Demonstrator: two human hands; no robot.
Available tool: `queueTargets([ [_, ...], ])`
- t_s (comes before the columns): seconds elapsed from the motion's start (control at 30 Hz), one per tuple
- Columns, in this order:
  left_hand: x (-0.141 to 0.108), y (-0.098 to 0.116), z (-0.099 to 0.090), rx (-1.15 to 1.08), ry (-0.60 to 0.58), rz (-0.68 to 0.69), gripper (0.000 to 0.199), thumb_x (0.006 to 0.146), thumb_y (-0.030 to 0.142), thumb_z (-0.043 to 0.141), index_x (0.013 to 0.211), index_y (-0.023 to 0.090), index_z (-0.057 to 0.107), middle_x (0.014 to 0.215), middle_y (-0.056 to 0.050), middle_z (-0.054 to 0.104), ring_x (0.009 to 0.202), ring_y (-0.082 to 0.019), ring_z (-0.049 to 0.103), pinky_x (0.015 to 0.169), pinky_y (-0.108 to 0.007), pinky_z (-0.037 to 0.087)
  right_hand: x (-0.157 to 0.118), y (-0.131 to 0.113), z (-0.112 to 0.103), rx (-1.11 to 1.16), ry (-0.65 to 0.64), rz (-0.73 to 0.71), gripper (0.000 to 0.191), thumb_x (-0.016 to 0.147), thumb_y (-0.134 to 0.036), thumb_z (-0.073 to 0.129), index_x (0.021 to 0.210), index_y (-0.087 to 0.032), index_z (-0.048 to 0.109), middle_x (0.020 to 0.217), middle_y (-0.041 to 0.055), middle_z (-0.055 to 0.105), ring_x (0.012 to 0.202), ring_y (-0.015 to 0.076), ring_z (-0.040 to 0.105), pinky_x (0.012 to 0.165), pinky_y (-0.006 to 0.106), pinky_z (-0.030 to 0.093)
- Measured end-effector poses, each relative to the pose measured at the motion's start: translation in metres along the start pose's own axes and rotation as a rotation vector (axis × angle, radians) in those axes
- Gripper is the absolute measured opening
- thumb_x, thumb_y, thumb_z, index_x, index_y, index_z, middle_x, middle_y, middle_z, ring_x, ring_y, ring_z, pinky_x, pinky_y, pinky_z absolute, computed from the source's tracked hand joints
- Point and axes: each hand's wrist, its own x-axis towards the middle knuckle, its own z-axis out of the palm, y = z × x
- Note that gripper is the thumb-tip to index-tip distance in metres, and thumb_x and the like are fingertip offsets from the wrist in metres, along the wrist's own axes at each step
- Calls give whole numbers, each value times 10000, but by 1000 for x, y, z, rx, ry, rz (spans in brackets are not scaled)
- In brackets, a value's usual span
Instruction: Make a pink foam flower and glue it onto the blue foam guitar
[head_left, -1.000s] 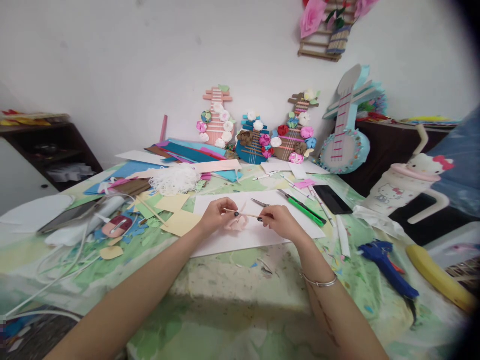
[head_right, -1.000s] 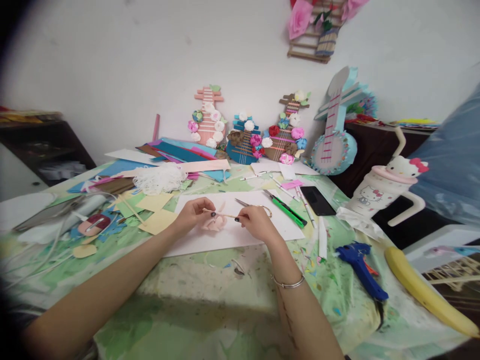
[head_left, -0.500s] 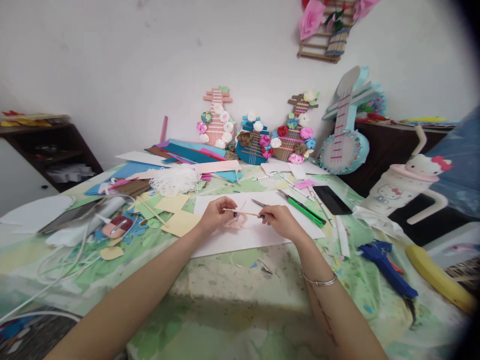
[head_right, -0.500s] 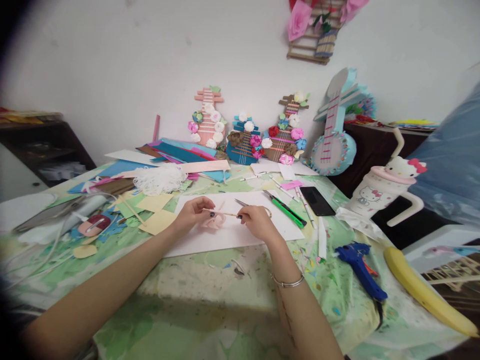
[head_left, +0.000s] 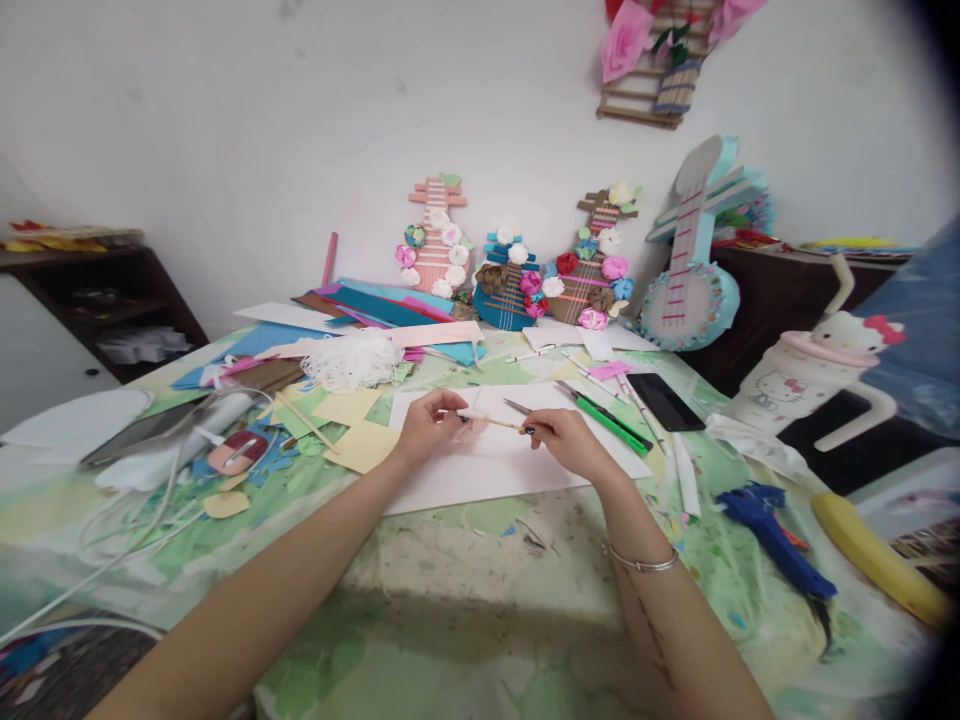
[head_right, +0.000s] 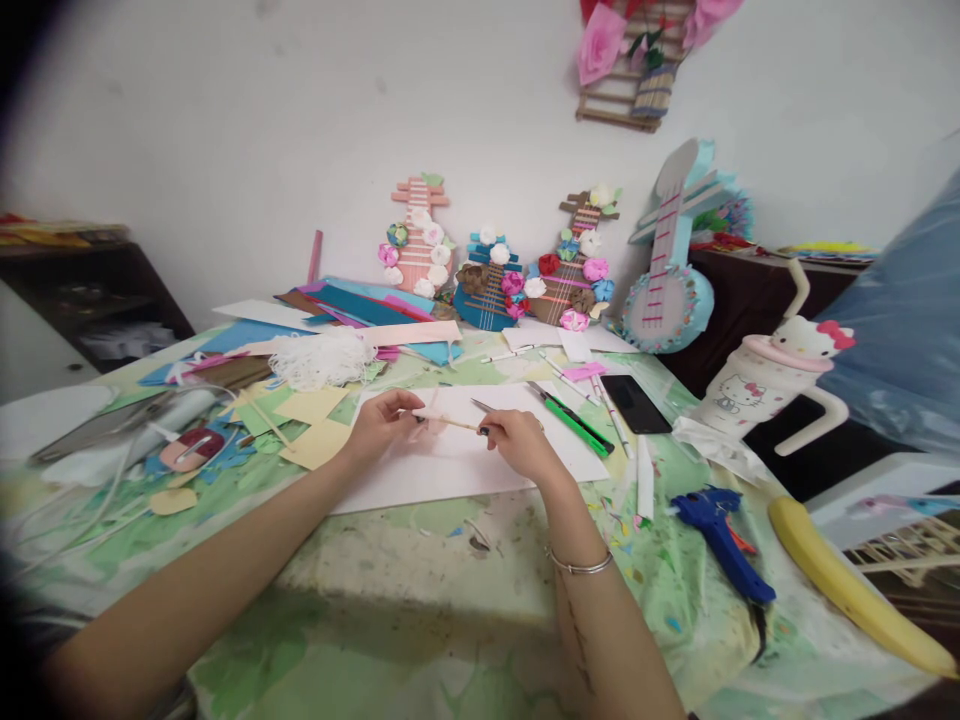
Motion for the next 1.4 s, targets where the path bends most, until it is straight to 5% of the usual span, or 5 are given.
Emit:
queueTargets([
  [0.4, 0, 2, 1, -66, 15, -90, 286, 620, 309, 716, 836, 144, 627, 749, -13, 660, 535, -117, 580, 495, -227, 444, -9, 22, -28, 406, -30, 36, 191, 711, -289, 579, 761, -140, 687, 637, 31, 628, 569, 127, 512, 552, 247, 393],
  [0.6, -4, 8, 5, -26, -120, -103, 282, 629, 340, 743, 801, 133, 660, 743, -30, 677, 615, -136, 610, 562, -228, 458, -1, 5, -8, 453, 134, 36, 253, 722, -383, 614, 801, -147, 663, 607, -5, 550, 531, 104, 411, 496, 235, 297],
  [0.8, -9, 10, 10, -13, -263, -30, 237, 662, 332, 732, 761, 125, 673, 736, -42, 669, 641, -134, 599, 591, -230, 460, 3, -8, 19, 470, 103, -3, 317, 680, -334, 679, 956, -181, 653, 663, -41, 499, 501, 71, 315, 473, 223, 240],
  [1.03, -13, 10, 11, 2, -322, 36, 211, 701, 314, 714, 788, 124, 684, 802, -68, 682, 719, -152, 607, 647, -244, 471, 4, -11, 28, 538, 112, -23, 174, 673, -328, 678, 738, -175, 629, 639, -19, 550, 559, 98, 412, 520, 227, 306],
  [1.4, -15, 13, 13, -74, -323, -9, 217, 666, 302, 750, 761, 123, 672, 760, -39, 661, 703, -137, 597, 643, -225, 452, 4, -17, 29, 835, 40, 41, 293, 560, -303, 770, 685, -178, 536, 642, -43, 566, 579, 95, 502, 562, 228, 377],
])
